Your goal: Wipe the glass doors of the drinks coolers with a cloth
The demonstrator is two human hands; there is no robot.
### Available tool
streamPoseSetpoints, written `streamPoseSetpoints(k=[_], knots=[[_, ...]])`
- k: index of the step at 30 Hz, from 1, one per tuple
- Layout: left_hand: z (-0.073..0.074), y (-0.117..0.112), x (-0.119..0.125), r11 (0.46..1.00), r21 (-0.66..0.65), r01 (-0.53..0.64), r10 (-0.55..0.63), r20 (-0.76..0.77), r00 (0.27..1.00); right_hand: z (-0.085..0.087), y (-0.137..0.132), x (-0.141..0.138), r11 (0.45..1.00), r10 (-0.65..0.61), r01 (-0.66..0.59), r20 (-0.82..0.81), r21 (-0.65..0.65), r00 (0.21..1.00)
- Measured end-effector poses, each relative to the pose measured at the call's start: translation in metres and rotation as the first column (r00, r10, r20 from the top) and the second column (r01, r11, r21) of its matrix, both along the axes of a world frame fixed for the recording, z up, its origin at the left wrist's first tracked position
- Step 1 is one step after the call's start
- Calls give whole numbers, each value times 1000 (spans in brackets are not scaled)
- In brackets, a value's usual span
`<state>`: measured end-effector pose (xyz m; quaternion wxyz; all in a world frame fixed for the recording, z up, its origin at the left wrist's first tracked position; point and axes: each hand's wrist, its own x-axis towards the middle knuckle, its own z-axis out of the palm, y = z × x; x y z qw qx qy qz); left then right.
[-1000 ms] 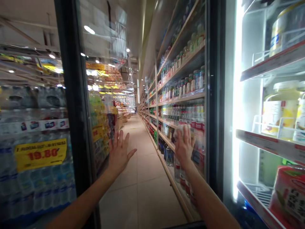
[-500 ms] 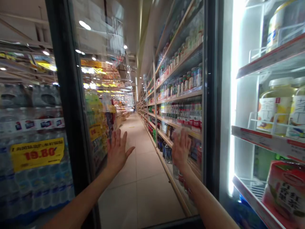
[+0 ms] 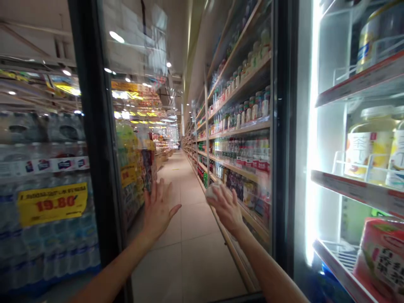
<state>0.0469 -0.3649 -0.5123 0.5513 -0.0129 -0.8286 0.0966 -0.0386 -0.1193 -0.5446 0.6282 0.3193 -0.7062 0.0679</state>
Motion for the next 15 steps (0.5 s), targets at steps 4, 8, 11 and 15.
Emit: streamPoseSetpoints(k=[4,8,11,15], knots=[[-21,-2,2,997,-70,-20,20,1,1000,3,2,-4,854,-134,154,77,-497,988],[-27,-2,1,998,-61,-28,29,13,1000,2,-4,0,998,-15,16,11,-56,1000],[-25,-3,0,999,-43,-15,17,25,1000,4,3,-4,989,-36,37,14,-140,999],[-25,-3,0,999,-34,-4,5,29,1000,0,8,-5,857,-124,164,112,-489,986]])
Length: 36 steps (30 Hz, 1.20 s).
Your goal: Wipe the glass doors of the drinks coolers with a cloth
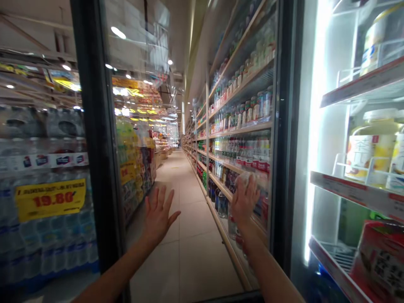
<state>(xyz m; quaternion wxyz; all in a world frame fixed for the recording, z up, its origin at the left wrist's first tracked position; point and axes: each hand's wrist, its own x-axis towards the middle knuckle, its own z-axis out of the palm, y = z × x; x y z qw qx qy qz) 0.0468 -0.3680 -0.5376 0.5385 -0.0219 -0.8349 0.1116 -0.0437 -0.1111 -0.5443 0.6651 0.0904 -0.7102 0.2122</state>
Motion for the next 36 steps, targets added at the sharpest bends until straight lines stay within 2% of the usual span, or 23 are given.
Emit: streamPoseSetpoints(k=[1,3,4,5,6,8,10,12,14,15,17,19,20,22,24,26,27,29,30,31,33,34,36], knots=[[0,0,0,1000,0,0,0,-1,1000,-3,-2,2,992,35,-34,-6,123,999],[0,0,1,1000,-4,-2,2,-4,1000,-11,-5,6,891,141,-118,-20,439,990],[0,0,1,1000,-11,-2,2,-7,1000,-14,-5,7,847,170,-134,-24,514,985],[0,0,1,1000,-17,-2,2,-11,1000,-16,-3,6,853,166,-129,-28,506,986],[0,0,1,1000,-20,-3,3,-15,1000,-18,1,5,906,128,-103,-33,411,991],[0,-1,0,1000,-20,-5,5,-12,1000,-21,11,1,996,5,-4,-11,87,1000],[-1,-1,0,1000,-13,-11,11,-3,1000,-26,18,0,997,-46,46,14,-63,999],[-2,-1,-1,1000,-10,-22,22,6,1000,-33,24,2,990,25,-27,18,138,1000],[-2,-1,-2,999,-14,-32,32,9,999,-37,31,2,903,100,-117,62,414,993],[-3,-1,-2,999,-16,-35,35,9,999,-38,35,1,891,98,-119,71,437,993],[-3,-1,-2,999,-23,-37,37,-1,999,-36,44,-4,981,10,-18,46,193,999],[-2,-1,-2,999,-28,-39,38,-10,999,-35,49,-7,988,-89,93,36,-120,995],[-2,0,-2,999,-30,-37,37,-14,999,-36,51,-8,985,-95,99,38,-144,995],[-2,0,-2,999,-30,-32,32,-17,999,-40,52,-6,992,-10,3,58,126,998],[-1,0,-1,999,-28,-23,22,-20,1000,-44,53,-4,911,66,-101,100,400,993],[-1,0,-1,1000,-22,-12,11,-18,1000,-44,54,-4,953,33,-56,83,299,996],[-1,0,-1,1000,-19,-8,7,-16,1000,-43,54,-5,991,-12,3,67,137,998],[-2,0,-1,1000,-13,-6,6,-15,1000,-40,50,-4,992,-71,77,60,-103,996],[-2,0,-1,1000,-14,-7,7,-19,1000,-39,47,-3,995,-58,62,63,-77,996],[-2,0,-1,1000,-18,-9,9,-24,1000,-39,43,-1,999,-17,13,72,51,997],[-2,0,-1,999,-29,-13,12,-36,999,-38,36,3,916,72,-108,107,386,992],[-2,0,-1,999,-34,-14,13,-39,999,-36,34,4,875,88,-133,117,466,989],[-2,0,-1,999,-40,-14,13,-43,999,-30,31,4,929,50,-83,99,362,994]])
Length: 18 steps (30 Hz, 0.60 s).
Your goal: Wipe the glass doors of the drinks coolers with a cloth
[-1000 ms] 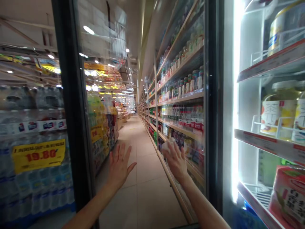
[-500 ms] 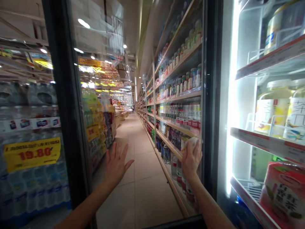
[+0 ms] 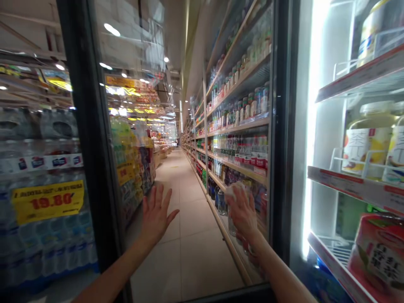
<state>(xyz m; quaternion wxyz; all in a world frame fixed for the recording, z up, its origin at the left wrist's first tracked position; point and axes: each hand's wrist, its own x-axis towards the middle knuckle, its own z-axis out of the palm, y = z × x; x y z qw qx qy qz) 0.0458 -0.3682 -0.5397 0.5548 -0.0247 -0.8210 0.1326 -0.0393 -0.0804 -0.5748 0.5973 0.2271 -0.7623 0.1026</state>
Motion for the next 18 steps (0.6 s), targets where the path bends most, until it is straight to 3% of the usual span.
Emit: streamPoseSetpoints(k=[2,3,4,6,8,9,10,11,13,14,16,18], knots=[[0,0,0,1000,-6,3,-3,-7,1000,6,-6,0,950,-105,98,-9,-298,994],[0,0,0,1000,-7,4,-4,-11,1000,7,-11,2,926,-122,111,-7,-361,993],[0,0,1,1000,-10,5,-6,-14,1000,6,-16,5,940,-98,87,-18,-330,995],[0,0,1,1000,-11,8,-8,-19,1000,2,-26,11,998,50,-52,-63,-24,997],[0,0,1,1000,-13,15,-15,-21,1000,-4,-29,15,955,177,-154,-71,255,982],[0,0,1,1000,-13,19,-19,-22,1000,-5,-27,16,948,184,-156,-78,278,980],[1,0,0,1000,-13,22,-22,-23,999,-5,-25,16,968,149,-127,-89,216,985],[1,0,0,1000,-11,23,-23,-23,999,-5,-23,15,993,82,-74,-94,88,992],[1,0,0,1000,-10,20,-20,-20,1000,-3,-23,14,987,-35,23,-73,-159,997],[1,0,0,1000,-9,15,-15,-19,1000,-3,-26,14,984,-36,23,-72,-175,997],[0,0,0,1000,-13,6,-7,-18,1000,-2,-36,17,996,86,-83,-91,39,992],[-1,0,0,1000,-19,4,-4,-23,1000,3,-48,19,935,234,-201,-82,292,969]])
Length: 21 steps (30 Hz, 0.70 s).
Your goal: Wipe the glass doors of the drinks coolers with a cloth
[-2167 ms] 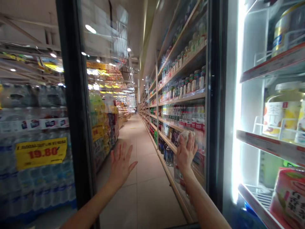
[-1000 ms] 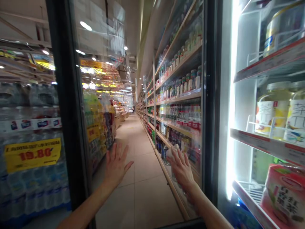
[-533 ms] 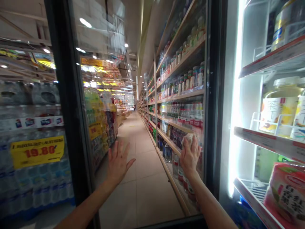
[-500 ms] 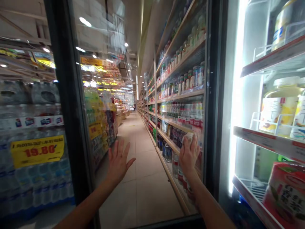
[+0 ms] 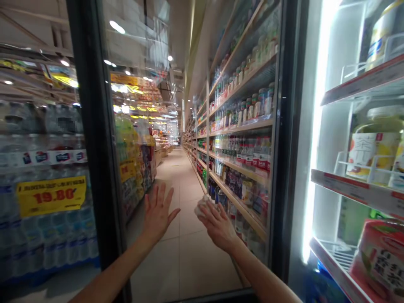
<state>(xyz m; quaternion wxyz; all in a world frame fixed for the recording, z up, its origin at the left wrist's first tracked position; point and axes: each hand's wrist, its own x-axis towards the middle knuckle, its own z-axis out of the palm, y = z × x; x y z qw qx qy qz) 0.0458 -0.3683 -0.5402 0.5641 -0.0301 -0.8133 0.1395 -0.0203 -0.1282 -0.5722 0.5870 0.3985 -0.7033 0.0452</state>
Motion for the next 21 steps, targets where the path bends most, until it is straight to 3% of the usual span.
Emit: streamPoseSetpoints(k=[1,2,4,6,8,10,11,12,14,16,17,19,21], knots=[[0,0,0,1000,-4,-1,1,-3,1000,5,-6,0,999,26,-26,-3,29,1000],[-1,0,0,1000,-6,-1,1,-5,1000,12,-10,0,999,18,-18,6,-27,1000],[-1,0,0,1000,-9,1,-2,-8,1000,25,-18,-1,962,-52,65,55,-265,997],[-1,0,1,1000,-6,7,-7,-7,1000,32,-25,-1,935,-73,88,56,-345,996],[-1,-1,1,1000,1,20,-20,-1,1000,30,-29,0,993,4,-9,-37,-121,999],[-2,-3,2,999,3,33,-33,10,999,27,-31,0,978,130,-109,-110,178,985],[-2,-4,2,999,3,40,-40,15,999,27,-31,0,966,152,-123,-115,227,982],[-2,-5,2,999,3,47,-47,20,999,29,-30,0,977,131,-111,-103,181,986],[-3,-6,1,998,12,61,-61,24,998,35,-31,-2,993,16,-21,-46,-115,999],[-3,-7,1,997,29,74,-75,24,997,39,-34,-3,947,-66,66,12,-315,998],[-3,-7,1,996,33,79,-80,25,997,39,-35,-3,956,-64,60,-4,-286,998],[-3,-7,1,996,25,84,-85,24,996,37,-37,-4,999,30,-32,-101,-14,994],[-4,-7,0,996,17,86,-86,28,996,41,-37,-6,977,112,-82,-145,198,983]])
